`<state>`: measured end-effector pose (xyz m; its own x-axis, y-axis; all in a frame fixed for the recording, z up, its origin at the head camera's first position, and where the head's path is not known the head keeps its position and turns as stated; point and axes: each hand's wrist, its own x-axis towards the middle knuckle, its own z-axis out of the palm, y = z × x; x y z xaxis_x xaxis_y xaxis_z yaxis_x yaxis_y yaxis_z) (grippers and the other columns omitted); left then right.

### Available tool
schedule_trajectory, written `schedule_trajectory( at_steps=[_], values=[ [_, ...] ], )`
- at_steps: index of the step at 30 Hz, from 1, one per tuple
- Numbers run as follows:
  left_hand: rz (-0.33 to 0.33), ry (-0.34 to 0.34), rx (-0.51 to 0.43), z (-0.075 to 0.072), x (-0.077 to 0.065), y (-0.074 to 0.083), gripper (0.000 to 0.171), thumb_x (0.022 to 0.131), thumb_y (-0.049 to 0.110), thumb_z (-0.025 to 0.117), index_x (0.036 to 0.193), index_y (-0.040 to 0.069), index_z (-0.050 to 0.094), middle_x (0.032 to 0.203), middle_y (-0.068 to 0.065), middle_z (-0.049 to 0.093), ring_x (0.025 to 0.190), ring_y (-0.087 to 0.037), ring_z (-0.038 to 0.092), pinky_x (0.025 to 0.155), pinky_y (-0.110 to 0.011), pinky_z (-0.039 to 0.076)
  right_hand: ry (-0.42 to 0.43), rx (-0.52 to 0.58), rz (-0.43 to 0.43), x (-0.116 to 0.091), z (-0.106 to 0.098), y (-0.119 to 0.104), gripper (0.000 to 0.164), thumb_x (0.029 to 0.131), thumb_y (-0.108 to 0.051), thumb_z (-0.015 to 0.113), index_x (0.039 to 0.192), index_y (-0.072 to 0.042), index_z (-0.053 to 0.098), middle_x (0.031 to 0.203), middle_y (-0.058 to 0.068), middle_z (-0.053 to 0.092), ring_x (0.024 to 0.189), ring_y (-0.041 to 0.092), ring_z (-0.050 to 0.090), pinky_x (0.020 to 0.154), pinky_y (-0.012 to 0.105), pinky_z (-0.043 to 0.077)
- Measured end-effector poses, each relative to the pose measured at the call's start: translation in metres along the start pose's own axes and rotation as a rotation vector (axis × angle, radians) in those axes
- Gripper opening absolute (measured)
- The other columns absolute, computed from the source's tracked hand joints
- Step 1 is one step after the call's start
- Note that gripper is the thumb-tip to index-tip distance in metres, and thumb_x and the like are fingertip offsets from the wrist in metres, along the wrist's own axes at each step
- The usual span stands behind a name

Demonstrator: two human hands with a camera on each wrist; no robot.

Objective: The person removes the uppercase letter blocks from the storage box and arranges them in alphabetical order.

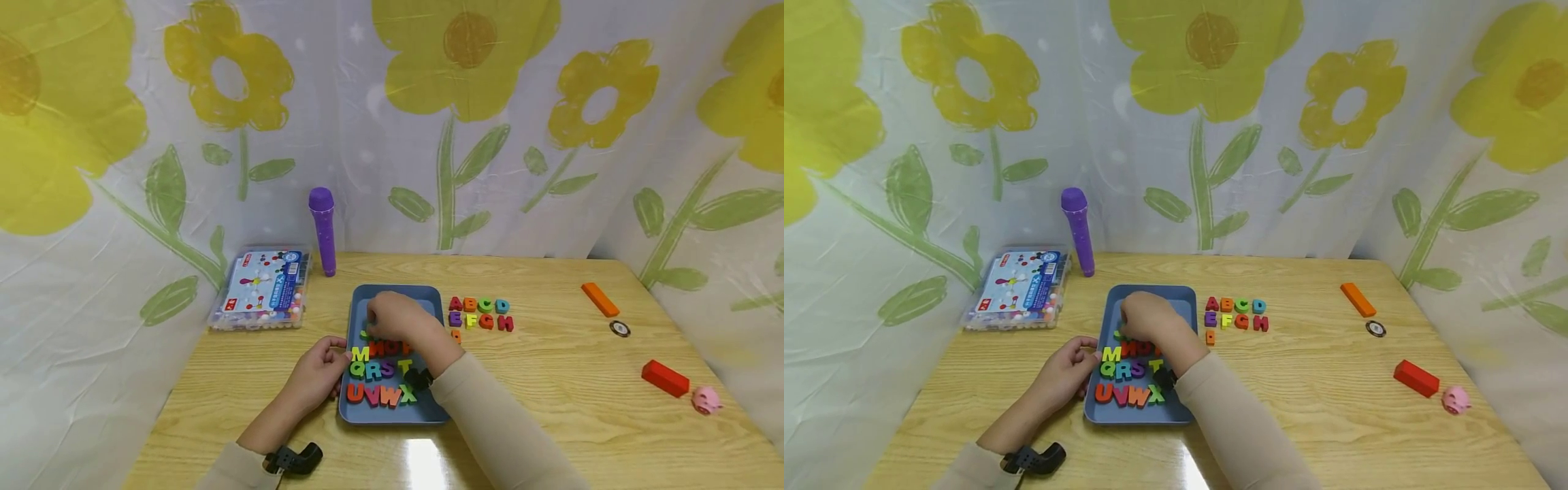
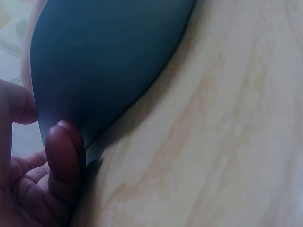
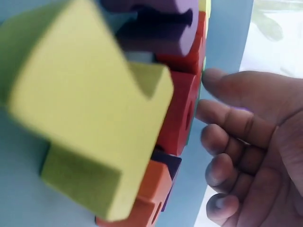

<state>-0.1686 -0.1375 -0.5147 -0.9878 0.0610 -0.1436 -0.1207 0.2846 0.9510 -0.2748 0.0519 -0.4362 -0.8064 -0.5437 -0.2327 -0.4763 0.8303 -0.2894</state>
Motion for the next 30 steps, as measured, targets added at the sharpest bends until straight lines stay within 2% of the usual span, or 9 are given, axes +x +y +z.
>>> schedule_trajectory(
  at_steps=[5,12,17,22,25,30],
  values=[
    [0.000,-0.002,-0.002,-0.0006,0.0005,0.0005,0.036,0.110,0.024,0.065,0.141,0.007,0.061,0.083,-0.008,0.065,0.056,-0.019,0.057,0.052,-0.032,0.054,-0.008,0.000,0.018,-0.0002,0.0029,-0.0029,0.030,0.098,-0.038,0.084,0.115,-0.014,0.081,0.110,0.000,0.076,0.090,0.015,0.066,0.087,0.037,0.063],
    [-0.001,-0.008,-0.016,-0.0010,0.0000,0.0005,0.036,0.111,0.024,0.065,0.141,0.007,0.061,0.083,-0.008,0.065,0.056,-0.020,0.056,0.052,-0.032,0.053,0.000,-0.014,0.016,0.0039,0.0082,-0.0019,0.026,0.098,-0.035,0.084,0.112,-0.014,0.081,0.104,-0.001,0.075,0.086,0.015,0.066,0.082,0.034,0.062],
    [0.001,-0.014,-0.017,-0.0004,-0.0001,0.0003,0.036,0.111,0.024,0.064,0.142,0.006,0.060,0.082,-0.007,0.064,0.056,-0.020,0.056,0.052,-0.032,0.053,0.003,-0.036,-0.005,0.0043,0.0090,-0.0029,0.030,0.098,-0.034,0.083,0.123,-0.017,0.080,0.121,0.001,0.075,0.101,0.017,0.068,0.094,0.038,0.062],
    [0.001,-0.009,-0.018,-0.0009,0.0001,0.0009,0.036,0.110,0.024,0.065,0.141,0.006,0.061,0.082,-0.008,0.064,0.056,-0.020,0.056,0.052,-0.032,0.053,0.014,-0.058,-0.072,0.0043,0.0101,-0.0055,0.022,0.101,-0.029,0.080,0.122,-0.023,0.080,0.136,0.002,0.069,0.118,0.019,0.066,0.104,0.040,0.060],
    [0.003,-0.009,-0.022,-0.0008,0.0003,0.0004,0.036,0.110,0.023,0.065,0.141,0.006,0.061,0.082,-0.007,0.064,0.056,-0.020,0.056,0.051,-0.032,0.053,0.017,-0.054,-0.091,0.0044,0.0102,-0.0072,0.019,0.103,-0.027,0.078,0.121,-0.022,0.081,0.137,0.003,0.069,0.119,0.020,0.066,0.106,0.041,0.059],
    [0.003,-0.009,-0.027,-0.0008,0.0006,0.0000,0.035,0.110,0.023,0.065,0.140,0.006,0.061,0.080,-0.006,0.063,0.055,-0.019,0.055,0.051,-0.031,0.053,0.011,-0.045,-0.088,0.0045,0.0104,-0.0090,0.017,0.102,-0.026,0.078,0.119,-0.022,0.081,0.133,0.002,0.069,0.113,0.018,0.065,0.104,0.040,0.059]
  ],
)
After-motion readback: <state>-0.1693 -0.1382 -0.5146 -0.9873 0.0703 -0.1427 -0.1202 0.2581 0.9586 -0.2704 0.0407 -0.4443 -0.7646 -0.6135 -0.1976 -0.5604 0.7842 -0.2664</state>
